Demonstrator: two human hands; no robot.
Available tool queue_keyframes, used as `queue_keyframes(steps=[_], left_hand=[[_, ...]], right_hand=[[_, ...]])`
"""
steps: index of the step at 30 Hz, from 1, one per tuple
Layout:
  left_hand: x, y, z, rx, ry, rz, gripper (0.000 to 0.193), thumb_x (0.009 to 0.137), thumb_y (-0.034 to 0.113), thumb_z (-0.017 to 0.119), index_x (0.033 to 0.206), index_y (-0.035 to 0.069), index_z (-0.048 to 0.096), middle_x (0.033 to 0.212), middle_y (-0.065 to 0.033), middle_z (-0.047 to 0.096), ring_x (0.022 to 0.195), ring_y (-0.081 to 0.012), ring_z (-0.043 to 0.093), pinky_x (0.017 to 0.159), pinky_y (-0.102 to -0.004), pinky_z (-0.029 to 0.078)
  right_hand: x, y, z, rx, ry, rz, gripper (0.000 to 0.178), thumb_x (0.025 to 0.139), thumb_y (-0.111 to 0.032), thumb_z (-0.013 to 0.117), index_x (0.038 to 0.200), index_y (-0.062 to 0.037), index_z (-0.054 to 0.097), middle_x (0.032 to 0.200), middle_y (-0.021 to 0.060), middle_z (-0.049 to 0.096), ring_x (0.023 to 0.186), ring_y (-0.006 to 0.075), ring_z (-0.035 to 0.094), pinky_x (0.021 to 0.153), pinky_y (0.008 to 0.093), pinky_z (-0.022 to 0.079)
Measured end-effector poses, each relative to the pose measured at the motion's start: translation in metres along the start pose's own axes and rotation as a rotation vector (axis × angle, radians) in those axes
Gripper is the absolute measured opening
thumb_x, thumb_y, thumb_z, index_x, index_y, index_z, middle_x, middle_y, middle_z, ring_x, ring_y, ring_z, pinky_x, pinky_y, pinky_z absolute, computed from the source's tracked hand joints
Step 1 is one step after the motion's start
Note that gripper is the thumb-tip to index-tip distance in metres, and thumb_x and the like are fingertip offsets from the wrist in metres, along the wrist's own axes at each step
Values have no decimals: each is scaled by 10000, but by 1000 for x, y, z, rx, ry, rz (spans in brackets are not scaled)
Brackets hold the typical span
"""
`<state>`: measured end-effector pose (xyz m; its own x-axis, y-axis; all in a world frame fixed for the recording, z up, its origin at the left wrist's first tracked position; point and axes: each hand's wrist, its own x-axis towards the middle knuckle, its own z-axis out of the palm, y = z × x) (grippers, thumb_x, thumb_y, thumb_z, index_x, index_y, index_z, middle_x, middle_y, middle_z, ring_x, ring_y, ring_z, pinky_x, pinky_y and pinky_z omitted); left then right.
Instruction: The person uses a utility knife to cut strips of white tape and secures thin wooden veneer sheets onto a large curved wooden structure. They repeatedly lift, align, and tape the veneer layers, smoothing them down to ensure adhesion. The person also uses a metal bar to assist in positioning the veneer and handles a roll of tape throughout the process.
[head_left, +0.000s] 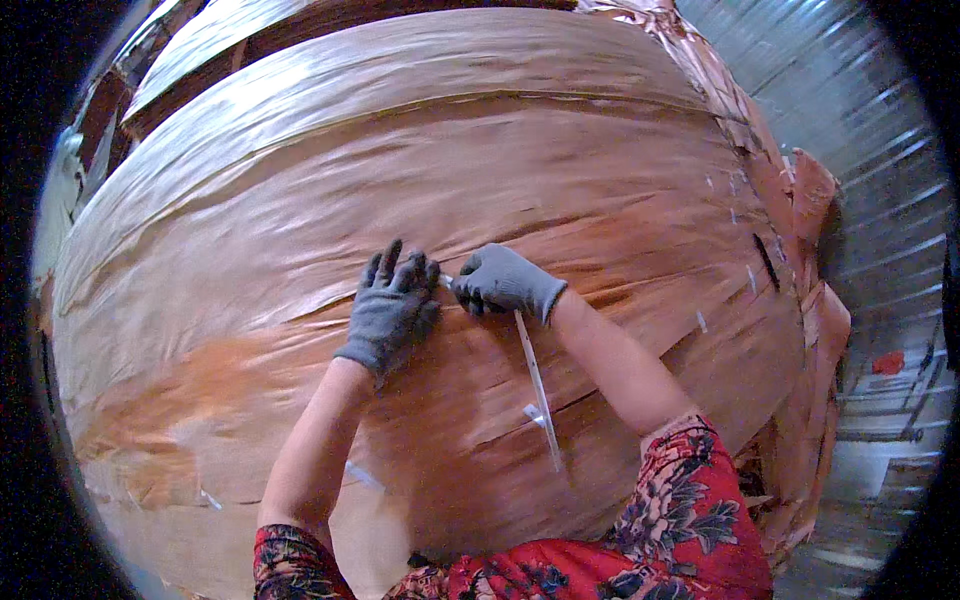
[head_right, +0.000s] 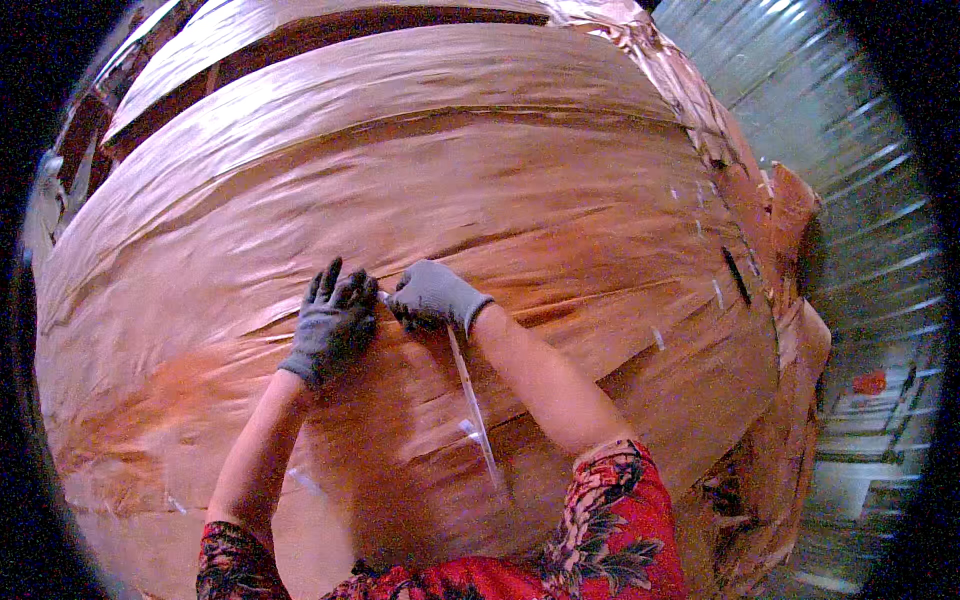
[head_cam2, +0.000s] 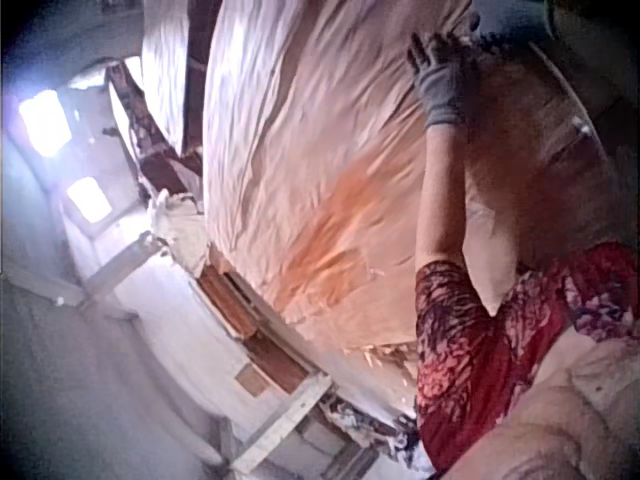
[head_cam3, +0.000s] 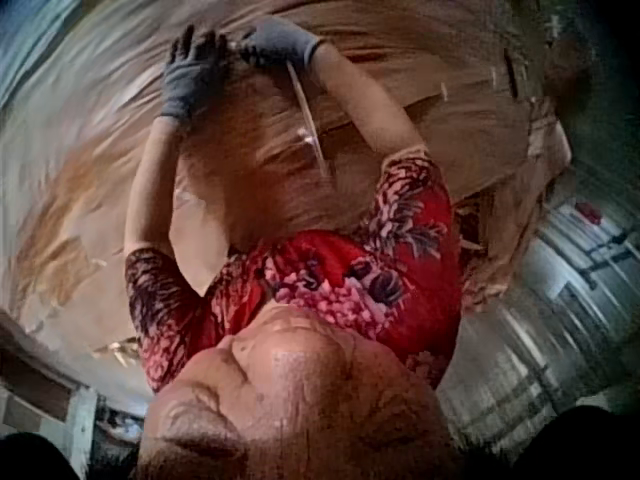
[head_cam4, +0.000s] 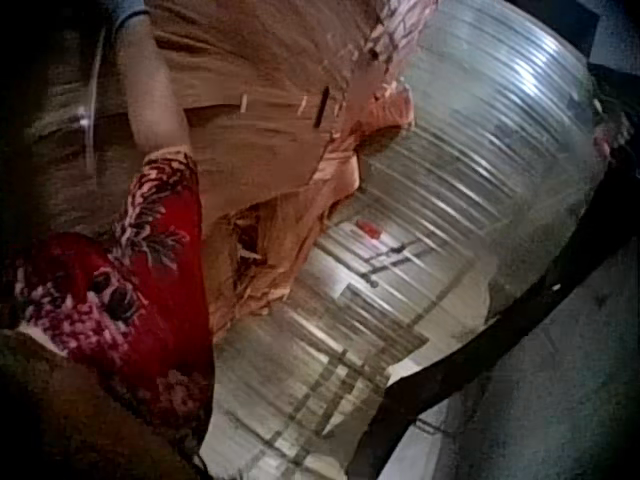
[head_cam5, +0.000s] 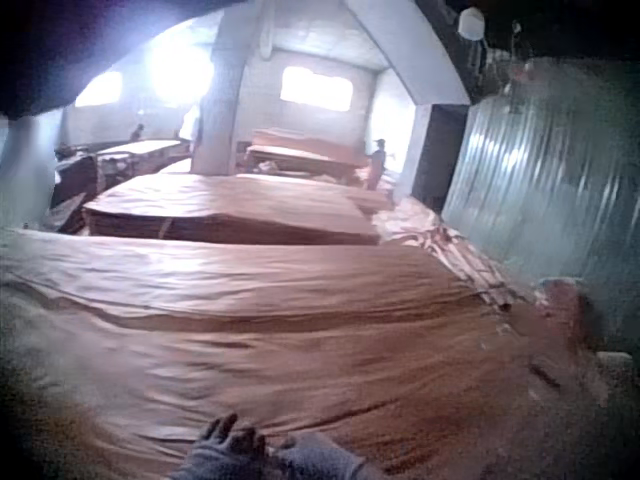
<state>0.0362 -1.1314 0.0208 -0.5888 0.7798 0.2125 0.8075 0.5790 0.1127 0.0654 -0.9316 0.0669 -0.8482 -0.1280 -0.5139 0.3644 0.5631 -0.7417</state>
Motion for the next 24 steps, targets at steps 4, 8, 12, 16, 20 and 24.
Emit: queue_keyframes(steps=[4,8,12,16,20,24], left_hand=[[0,1,-3,1,52,17,431,803,300,528,1193,115,521,1285,-117,432,1273,-399,294,1049,-514,246],[1,3,-10,40,60,19,545,783,255,588,1285,101,441,1243,-82,492,1292,-397,265,1060,-500,227],[41,29,-16,-326,239,-126,803,771,200,630,1405,3,179,1347,-79,439,1349,-352,179,1087,-423,175],[99,65,-10,-356,312,14,799,765,207,633,1400,5,190,1347,-105,430,1354,-346,157,1084,-419,180],[136,97,18,-390,200,179,771,770,248,596,1381,-18,207,1359,-129,407,1330,-354,218,1081,-442,191],[138,101,49,-243,122,123,461,844,242,488,1255,39,440,1338,-179,417,1264,-366,353,1061,-458,249]], right_hand=[[-17,13,-38,108,100,57,179,804,-177,596,776,-10,655,620,47,616,484,89,535,433,217,407],[-37,64,-77,425,390,148,186,841,-187,578,787,-19,637,625,41,600,474,83,524,416,209,397],[-36,97,-92,526,495,159,219,856,-210,570,769,-17,628,601,45,588,457,79,503,400,214,382],[-31,85,-94,352,457,188,211,845,-203,571,763,-19,633,576,34,577,460,86,506,398,221,369],[-14,114,-107,28,494,120,334,818,-291,590,680,10,639,550,99,592,445,164,526,431,296,410],[-21,109,-112,-363,455,83,492,788,-436,586,623,26,631,549,156,592,508,245,585,545,352,469]])
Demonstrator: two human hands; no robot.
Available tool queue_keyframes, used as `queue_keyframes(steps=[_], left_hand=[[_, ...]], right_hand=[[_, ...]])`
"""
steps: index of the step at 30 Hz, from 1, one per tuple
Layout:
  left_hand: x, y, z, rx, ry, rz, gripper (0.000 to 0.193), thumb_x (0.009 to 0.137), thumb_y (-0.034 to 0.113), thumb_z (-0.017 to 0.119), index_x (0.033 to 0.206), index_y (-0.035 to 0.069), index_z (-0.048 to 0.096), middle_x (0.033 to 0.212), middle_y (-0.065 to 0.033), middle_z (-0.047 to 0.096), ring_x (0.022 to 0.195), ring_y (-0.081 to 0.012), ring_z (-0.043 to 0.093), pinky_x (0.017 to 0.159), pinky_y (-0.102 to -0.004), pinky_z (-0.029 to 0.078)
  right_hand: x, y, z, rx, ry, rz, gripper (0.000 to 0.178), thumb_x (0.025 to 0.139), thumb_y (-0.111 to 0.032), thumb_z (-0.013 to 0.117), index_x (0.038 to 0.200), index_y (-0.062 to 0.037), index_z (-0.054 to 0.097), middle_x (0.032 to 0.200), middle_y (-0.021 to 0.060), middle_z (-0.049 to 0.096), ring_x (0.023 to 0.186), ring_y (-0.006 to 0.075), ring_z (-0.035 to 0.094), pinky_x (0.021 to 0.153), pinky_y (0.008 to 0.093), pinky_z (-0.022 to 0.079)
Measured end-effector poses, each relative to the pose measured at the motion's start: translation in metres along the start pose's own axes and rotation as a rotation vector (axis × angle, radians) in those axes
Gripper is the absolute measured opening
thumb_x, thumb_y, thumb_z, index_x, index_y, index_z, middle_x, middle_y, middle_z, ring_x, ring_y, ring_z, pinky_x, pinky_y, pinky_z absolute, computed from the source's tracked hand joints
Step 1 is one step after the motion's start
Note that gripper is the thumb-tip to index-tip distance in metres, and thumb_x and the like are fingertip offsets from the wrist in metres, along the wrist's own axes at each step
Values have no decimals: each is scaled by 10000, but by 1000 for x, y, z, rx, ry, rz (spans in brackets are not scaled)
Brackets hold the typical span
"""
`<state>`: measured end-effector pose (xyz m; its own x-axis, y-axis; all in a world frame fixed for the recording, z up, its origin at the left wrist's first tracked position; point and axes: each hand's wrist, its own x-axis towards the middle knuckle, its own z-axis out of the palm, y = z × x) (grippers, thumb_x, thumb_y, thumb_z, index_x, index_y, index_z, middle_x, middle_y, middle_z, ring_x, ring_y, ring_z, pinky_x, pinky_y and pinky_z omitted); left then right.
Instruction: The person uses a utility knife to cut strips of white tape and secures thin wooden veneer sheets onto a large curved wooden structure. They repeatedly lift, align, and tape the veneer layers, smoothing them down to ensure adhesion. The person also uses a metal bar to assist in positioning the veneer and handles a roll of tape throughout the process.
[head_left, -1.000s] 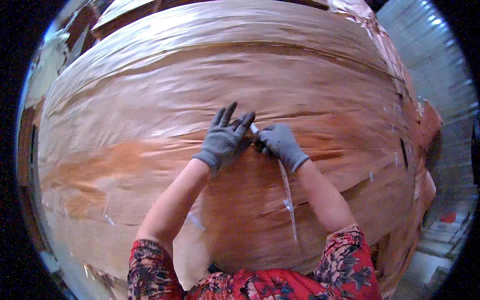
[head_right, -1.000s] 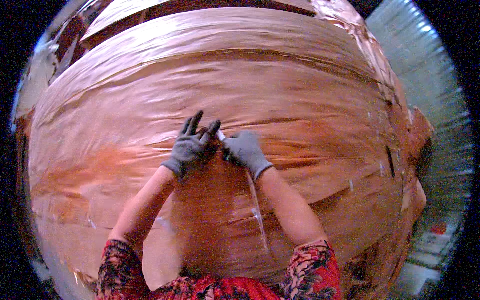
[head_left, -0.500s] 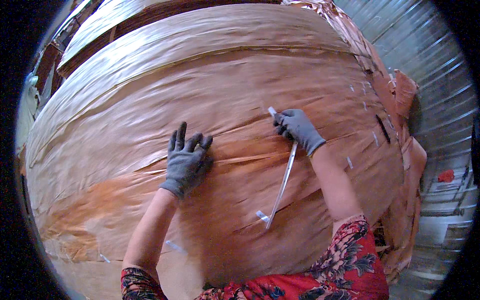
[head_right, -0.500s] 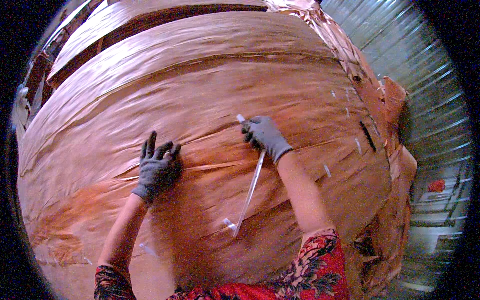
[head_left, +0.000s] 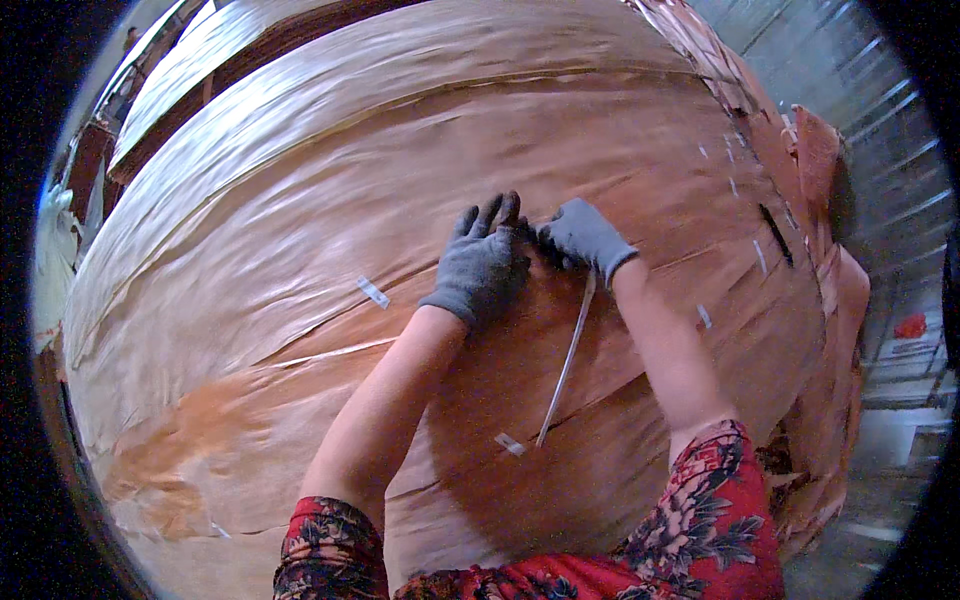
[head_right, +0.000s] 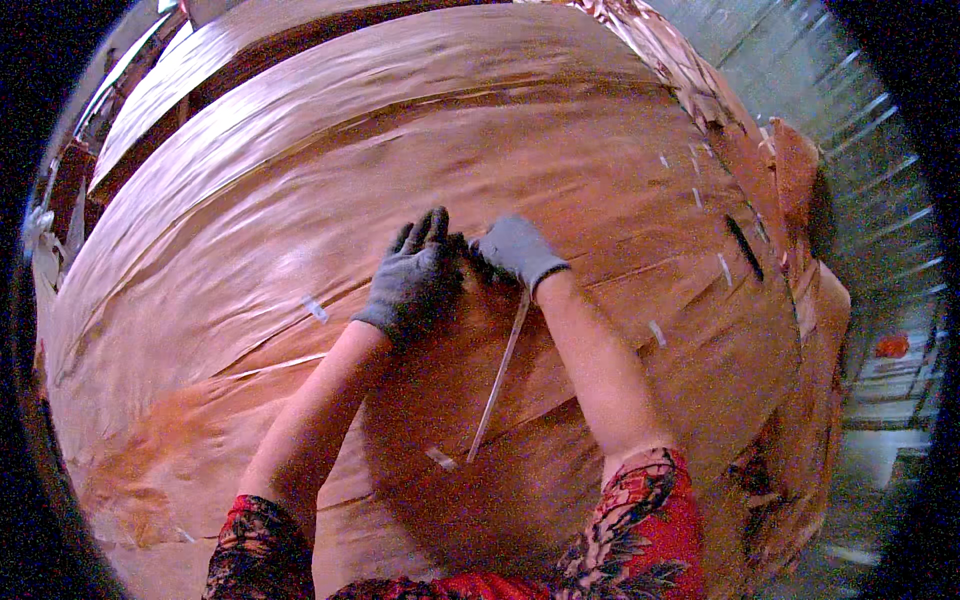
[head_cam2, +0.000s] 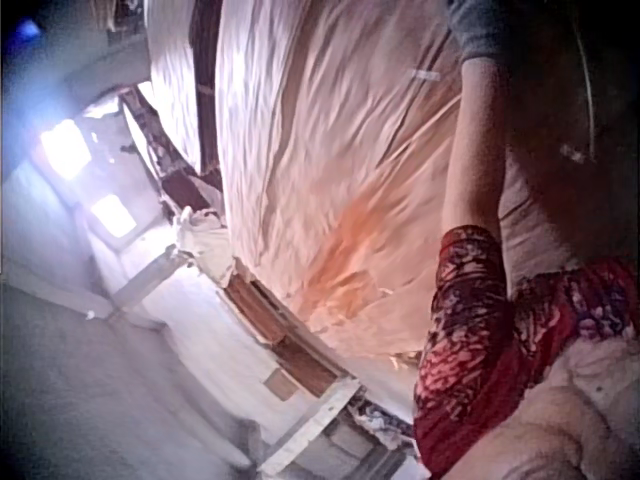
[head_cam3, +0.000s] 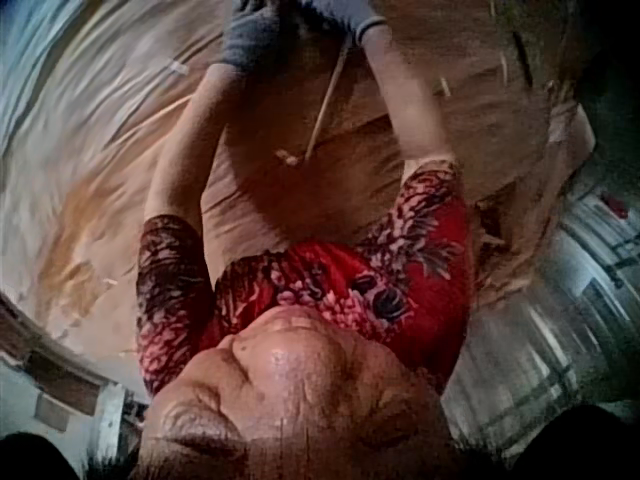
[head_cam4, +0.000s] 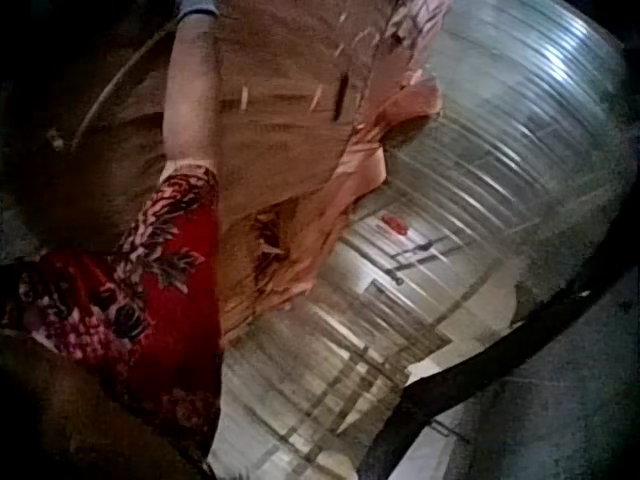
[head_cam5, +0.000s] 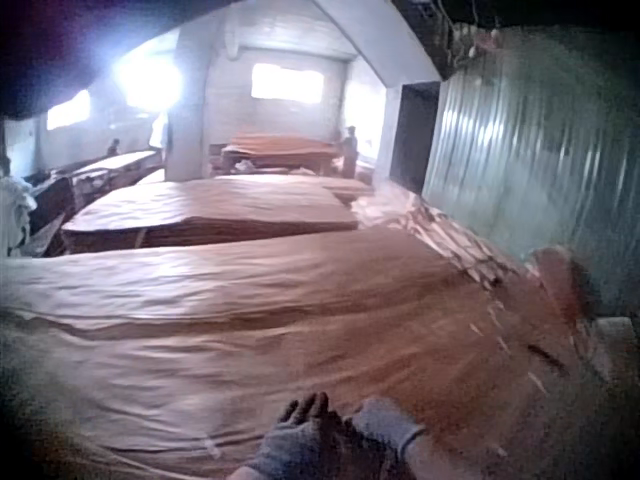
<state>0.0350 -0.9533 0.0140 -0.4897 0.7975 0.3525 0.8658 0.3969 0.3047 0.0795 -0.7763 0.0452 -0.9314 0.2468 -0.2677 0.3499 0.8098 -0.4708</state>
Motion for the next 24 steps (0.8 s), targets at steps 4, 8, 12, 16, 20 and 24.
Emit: queue_keyframes(steps=[4,8,12,16,20,24], left_hand=[[-2,-2,0,26,8,32,426,841,238,494,1214,32,480,1365,-187,375,1263,-374,346,1061,-440,256],[10,3,8,-9,80,-131,527,822,234,531,1292,31,407,1420,-178,290,1303,-365,275,1069,-426,242],[49,29,6,-228,-27,-222,752,825,314,519,1412,12,159,1448,-139,258,1350,-337,167,1099,-424,117],[53,20,34,12,-234,-246,719,849,431,433,1415,53,200,1476,-119,195,1378,-293,106,1109,-429,60],[56,25,40,35,-224,-247,706,846,415,434,1407,48,216,1470,-146,197,1373,-293,129,1112,-420,73],[59,16,30,3,-221,-276,641,730,328,561,1271,15,416,1325,-195,413,1242,-319,375,1071,-385,244]], right_hand=[[-12,0,-14,-207,-136,155,588,771,-547,553,635,18,640,533,147,587,582,287,623,633,366,492],[-20,14,-11,-309,-33,175,614,771,-586,517,673,6,651,635,187,612,682,343,623,688,400,494],[-20,29,-14,-345,-53,174,492,789,-477,506,828,-12,661,853,232,627,853,371,613,774,433,487],[-29,11,-23,-234,-116,73,327,774,-295,493,887,-46,671,931,242,628,886,377,615,791,443,490],[-47,17,-9,-245,113,-88,239,773,-251,527,858,-69,656,817,194,627,781,370,611,699,447,490],[-92,-34,17,-322,265,-154,151,786,-213,561,820,-70,596,726,185,597,656,362,582,573,472,451]])
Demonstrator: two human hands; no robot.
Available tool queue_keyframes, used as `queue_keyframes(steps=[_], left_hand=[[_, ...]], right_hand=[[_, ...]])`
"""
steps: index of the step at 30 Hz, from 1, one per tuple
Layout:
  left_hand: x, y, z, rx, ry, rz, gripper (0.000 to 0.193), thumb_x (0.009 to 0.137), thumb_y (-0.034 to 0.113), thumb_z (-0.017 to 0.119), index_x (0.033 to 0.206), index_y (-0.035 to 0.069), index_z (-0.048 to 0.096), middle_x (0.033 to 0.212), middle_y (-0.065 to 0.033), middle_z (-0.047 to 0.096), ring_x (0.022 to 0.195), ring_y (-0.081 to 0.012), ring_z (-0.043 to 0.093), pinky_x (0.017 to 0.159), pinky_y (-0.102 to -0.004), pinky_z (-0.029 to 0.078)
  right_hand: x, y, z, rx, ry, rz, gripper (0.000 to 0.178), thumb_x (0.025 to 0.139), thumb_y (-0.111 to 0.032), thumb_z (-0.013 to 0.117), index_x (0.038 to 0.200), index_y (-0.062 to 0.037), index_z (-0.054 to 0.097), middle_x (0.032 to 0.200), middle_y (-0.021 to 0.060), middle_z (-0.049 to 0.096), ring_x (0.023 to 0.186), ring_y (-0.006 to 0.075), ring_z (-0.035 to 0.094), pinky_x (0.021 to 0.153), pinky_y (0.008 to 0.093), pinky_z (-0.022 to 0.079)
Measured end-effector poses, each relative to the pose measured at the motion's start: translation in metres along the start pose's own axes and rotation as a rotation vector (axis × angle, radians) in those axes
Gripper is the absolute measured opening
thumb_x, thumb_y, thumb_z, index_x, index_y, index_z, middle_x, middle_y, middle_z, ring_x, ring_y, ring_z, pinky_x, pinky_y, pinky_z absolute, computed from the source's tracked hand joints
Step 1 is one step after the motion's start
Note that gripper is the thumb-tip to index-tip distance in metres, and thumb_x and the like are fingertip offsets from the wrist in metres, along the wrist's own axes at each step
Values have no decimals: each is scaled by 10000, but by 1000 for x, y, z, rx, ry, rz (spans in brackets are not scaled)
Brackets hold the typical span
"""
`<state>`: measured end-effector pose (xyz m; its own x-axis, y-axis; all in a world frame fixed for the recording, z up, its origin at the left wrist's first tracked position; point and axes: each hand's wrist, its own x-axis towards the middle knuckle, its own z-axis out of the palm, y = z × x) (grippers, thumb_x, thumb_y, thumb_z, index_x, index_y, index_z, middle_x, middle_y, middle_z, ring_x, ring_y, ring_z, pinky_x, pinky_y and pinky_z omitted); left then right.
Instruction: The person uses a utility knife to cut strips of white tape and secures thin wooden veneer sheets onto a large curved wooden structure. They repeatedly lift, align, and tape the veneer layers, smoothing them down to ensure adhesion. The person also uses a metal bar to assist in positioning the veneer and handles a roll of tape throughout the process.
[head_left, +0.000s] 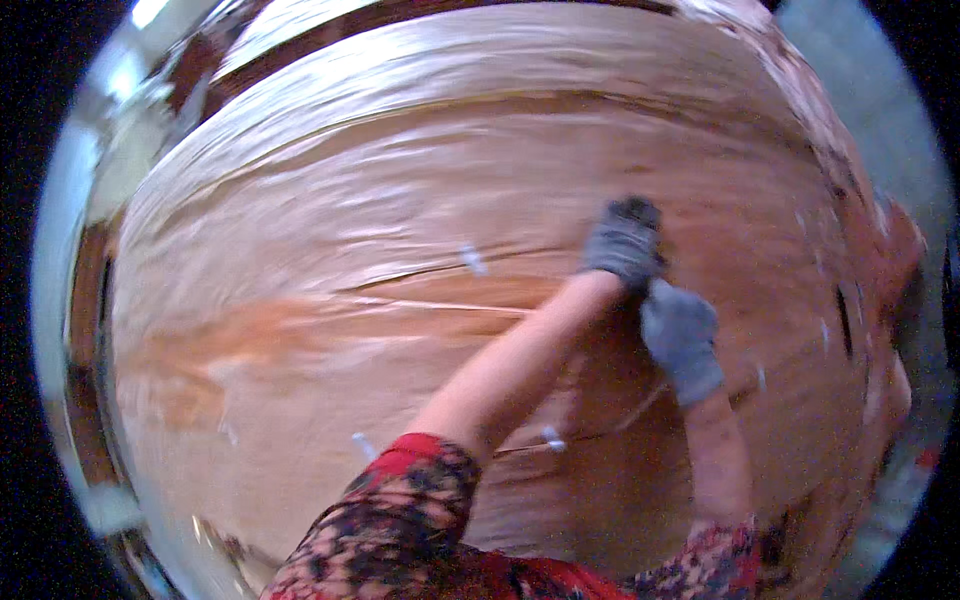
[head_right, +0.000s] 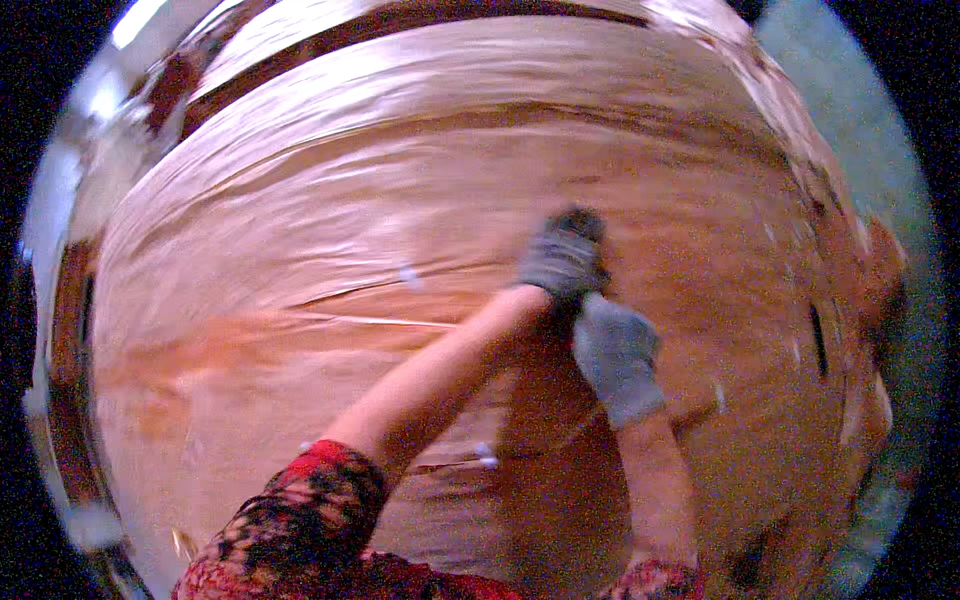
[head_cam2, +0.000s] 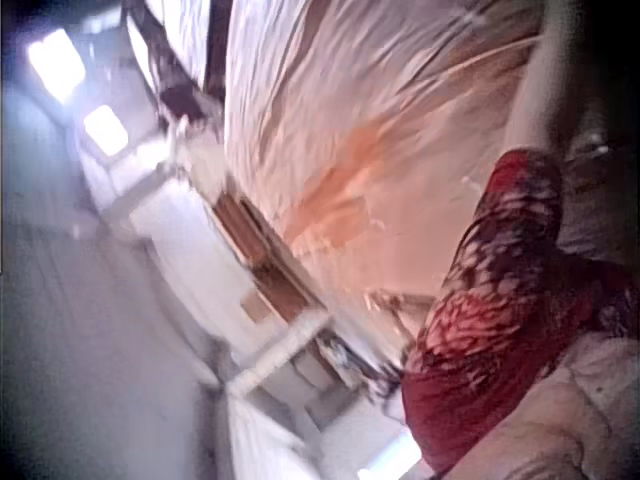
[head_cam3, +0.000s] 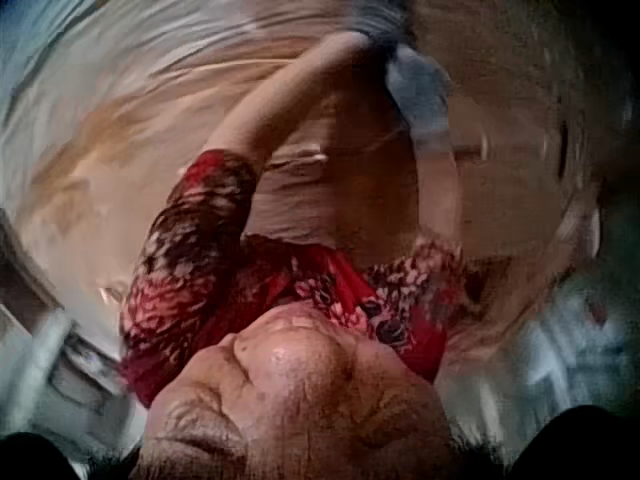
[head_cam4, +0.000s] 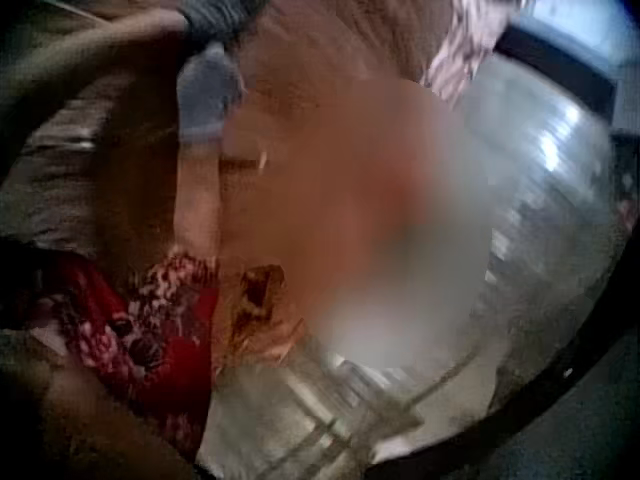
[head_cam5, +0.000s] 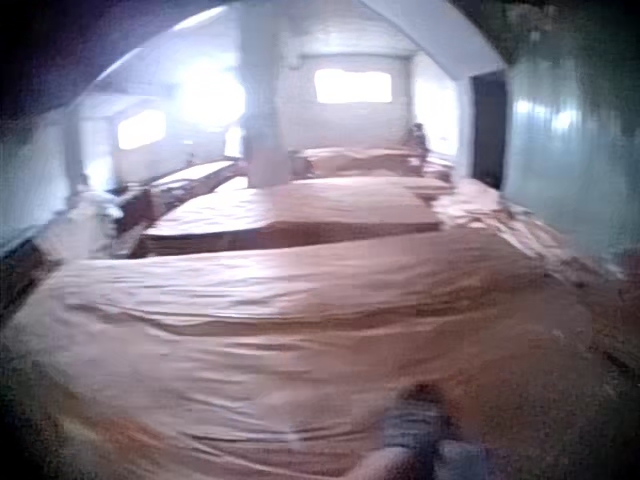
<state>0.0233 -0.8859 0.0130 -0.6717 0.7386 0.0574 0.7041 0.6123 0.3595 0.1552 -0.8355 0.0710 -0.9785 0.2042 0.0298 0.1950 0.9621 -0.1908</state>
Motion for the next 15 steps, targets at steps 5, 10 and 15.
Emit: queue_keyframes(steps=[5,10,15], left_hand=[[-22,-1,-26,-290,-42,107,930,750,437,593,1377,-76,136,1411,-266,232,1340,-395,144,1098,-381,177],[-152,-59,-79,-207,298,-103,901,775,421,610,1390,-52,151,1450,-230,167,1351,-401,90,1100,-407,169],[-322,-197,-132,265,252,-540,789,793,434,562,1386,8,262,1463,-182,169,1352,-354,134,1110,-392,138]], right_hand=[[-58,-2,-10,416,53,-41,121,855,-96,490,890,-53,598,604,111,571,481,233,529,437,325,391],[-97,-30,-5,992,-181,170,148,872,-53,432,842,-28,575,583,-3,514,450,25,430,388,201,313],[-118,-73,0,1103,-345,-26,146,881,-84,449,796,-23,550,601,10,517,476,66,458,417,212,345]])
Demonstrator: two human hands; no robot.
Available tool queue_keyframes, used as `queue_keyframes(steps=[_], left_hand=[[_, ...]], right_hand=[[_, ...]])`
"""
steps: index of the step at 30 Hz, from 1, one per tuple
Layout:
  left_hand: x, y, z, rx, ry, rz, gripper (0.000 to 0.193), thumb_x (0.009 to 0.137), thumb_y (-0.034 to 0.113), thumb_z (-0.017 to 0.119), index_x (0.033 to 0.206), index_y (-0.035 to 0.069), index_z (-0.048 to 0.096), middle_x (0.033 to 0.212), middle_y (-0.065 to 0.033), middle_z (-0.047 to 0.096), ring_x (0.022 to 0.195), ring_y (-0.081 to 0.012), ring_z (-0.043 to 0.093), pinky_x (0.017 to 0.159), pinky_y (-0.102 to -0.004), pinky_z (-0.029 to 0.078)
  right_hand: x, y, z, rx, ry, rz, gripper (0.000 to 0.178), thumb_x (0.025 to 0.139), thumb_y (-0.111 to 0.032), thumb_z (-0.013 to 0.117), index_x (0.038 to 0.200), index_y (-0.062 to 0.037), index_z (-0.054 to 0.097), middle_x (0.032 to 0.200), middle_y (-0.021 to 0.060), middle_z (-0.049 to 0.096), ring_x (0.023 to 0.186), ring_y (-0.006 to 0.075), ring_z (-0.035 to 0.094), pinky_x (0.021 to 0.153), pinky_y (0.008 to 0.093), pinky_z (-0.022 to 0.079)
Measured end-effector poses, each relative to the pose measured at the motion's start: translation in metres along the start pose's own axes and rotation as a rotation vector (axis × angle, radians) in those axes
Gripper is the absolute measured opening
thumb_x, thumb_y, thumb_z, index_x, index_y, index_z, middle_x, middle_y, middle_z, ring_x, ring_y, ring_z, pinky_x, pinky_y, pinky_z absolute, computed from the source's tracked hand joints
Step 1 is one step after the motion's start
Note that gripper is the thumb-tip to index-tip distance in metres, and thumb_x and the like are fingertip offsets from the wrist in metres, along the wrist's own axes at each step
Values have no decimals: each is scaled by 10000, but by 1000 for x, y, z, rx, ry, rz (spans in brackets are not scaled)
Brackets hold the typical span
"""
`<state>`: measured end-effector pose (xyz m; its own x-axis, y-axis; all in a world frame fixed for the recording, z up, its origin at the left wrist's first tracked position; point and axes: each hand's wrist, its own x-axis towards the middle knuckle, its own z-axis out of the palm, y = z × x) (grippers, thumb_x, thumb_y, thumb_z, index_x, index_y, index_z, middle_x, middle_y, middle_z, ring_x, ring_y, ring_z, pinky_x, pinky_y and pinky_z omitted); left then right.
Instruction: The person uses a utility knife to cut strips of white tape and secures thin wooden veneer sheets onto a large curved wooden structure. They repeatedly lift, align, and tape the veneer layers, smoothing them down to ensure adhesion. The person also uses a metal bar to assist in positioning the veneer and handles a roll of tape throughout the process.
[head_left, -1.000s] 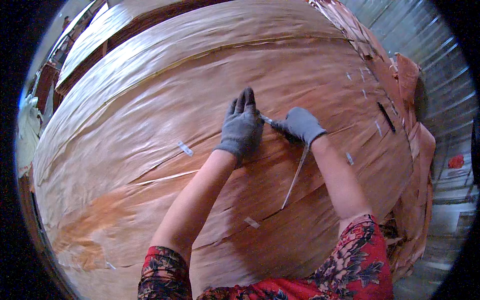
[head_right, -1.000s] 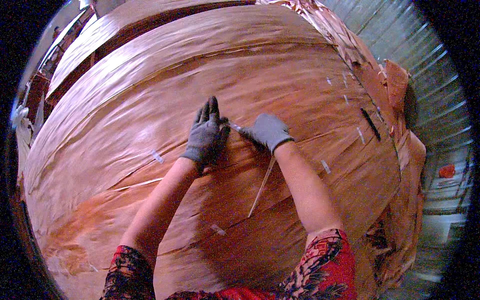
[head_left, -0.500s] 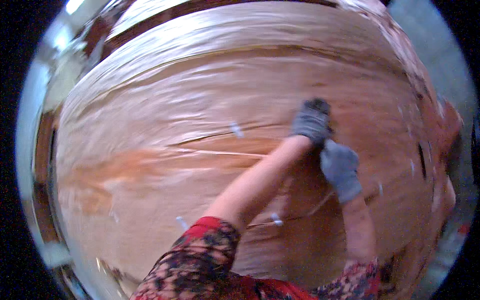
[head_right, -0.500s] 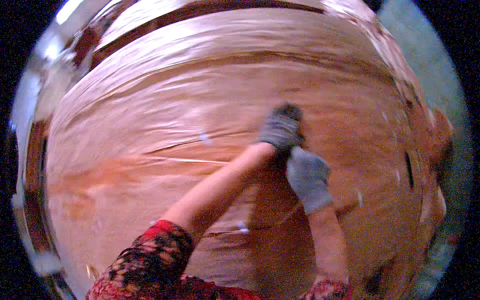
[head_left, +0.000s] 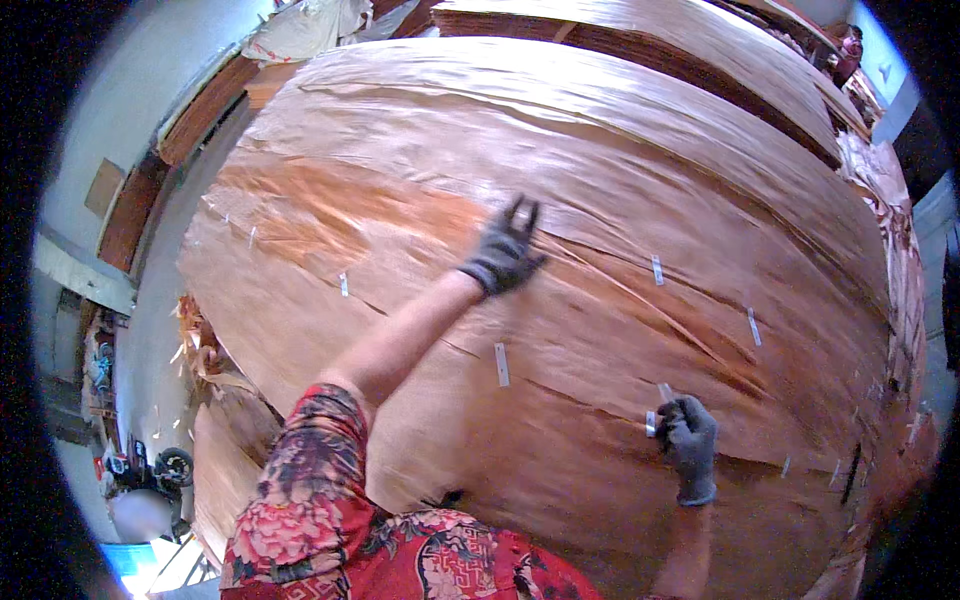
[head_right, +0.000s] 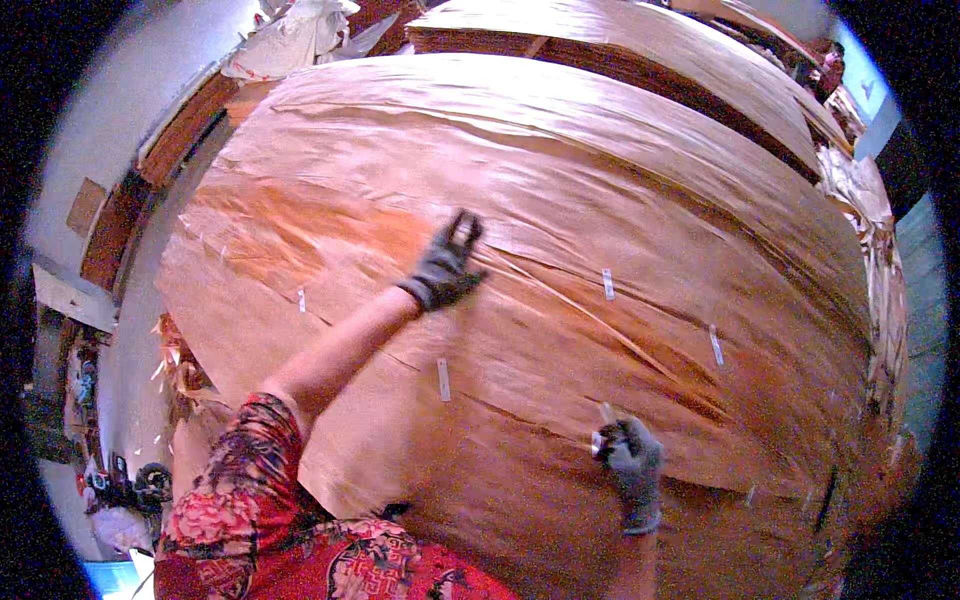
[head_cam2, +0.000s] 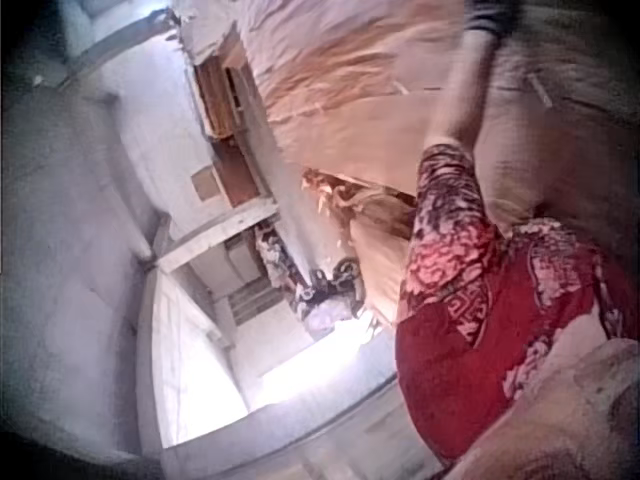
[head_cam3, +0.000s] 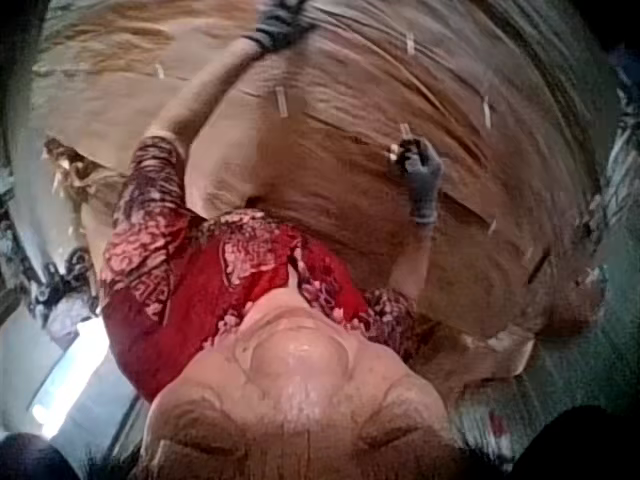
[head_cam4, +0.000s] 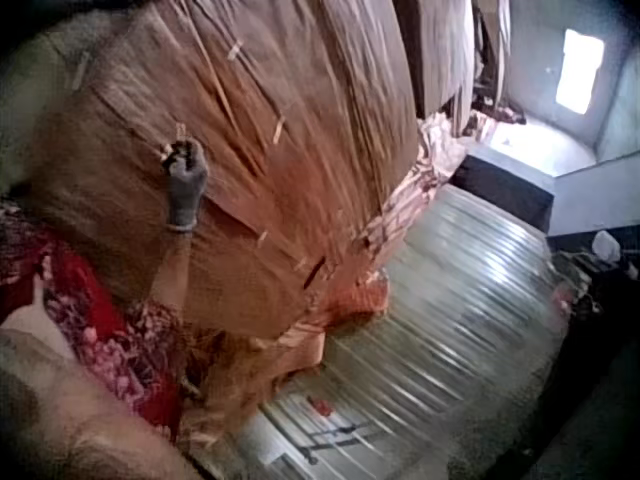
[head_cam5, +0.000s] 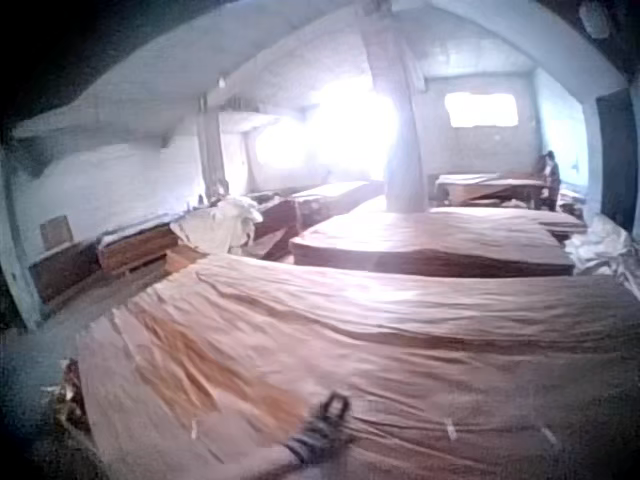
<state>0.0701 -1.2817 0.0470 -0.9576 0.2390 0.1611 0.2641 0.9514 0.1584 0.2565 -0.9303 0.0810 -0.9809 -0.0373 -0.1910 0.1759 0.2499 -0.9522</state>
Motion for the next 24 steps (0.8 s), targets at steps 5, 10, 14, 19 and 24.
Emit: queue_keyframes(steps=[5,10,14,19,24], left_hand=[[-21,-85,11,46,-33,-24,712,831,449,467,1405,88,248,1460,-105,234,1359,-280,172,1102,-418,126],[-20,-78,0,-15,-27,51,654,875,415,396,1412,88,220,1454,-106,259,1354,-260,206,1103,-428,108],[-21,-86,5,-97,37,24,603,907,367,365,1409,67,219,1451,-97,267,1344,-249,233,1099,-439,119],[-18,-90,18,-318,125,60,625,848,257,470,1393,38,256,1388,-165,352,1303,-305,303,1090,-469,138],[-17,-97,16,-459,231,72,648,809,187,472,1405,80,242,1386,-157,356,1321,-308,271,1097,-465,125]], right_hand=[[7,-47,77,133,-135,81,208,911,-179,497,791,-19,552,611,17,519,505,77,476,452,215,371],[78,-65,159,125,-121,47,247,917,-208,493,808,-6,584,617,45,568,495,101,516,446,244,410],[154,-84,226,154,-22,133,268,894,-251,540,787,-12,596,616,51,576,467,116,513,424,249,402],[224,-89,268,65,114,174,330,857,-323,591,729,-20,613,587,66,584,443,130,525,408,261,403],[259,-82,271,-454,-19,267,160,843,-209,596,722,-110,629,564,42,591,435,125,532,403,256,392]])
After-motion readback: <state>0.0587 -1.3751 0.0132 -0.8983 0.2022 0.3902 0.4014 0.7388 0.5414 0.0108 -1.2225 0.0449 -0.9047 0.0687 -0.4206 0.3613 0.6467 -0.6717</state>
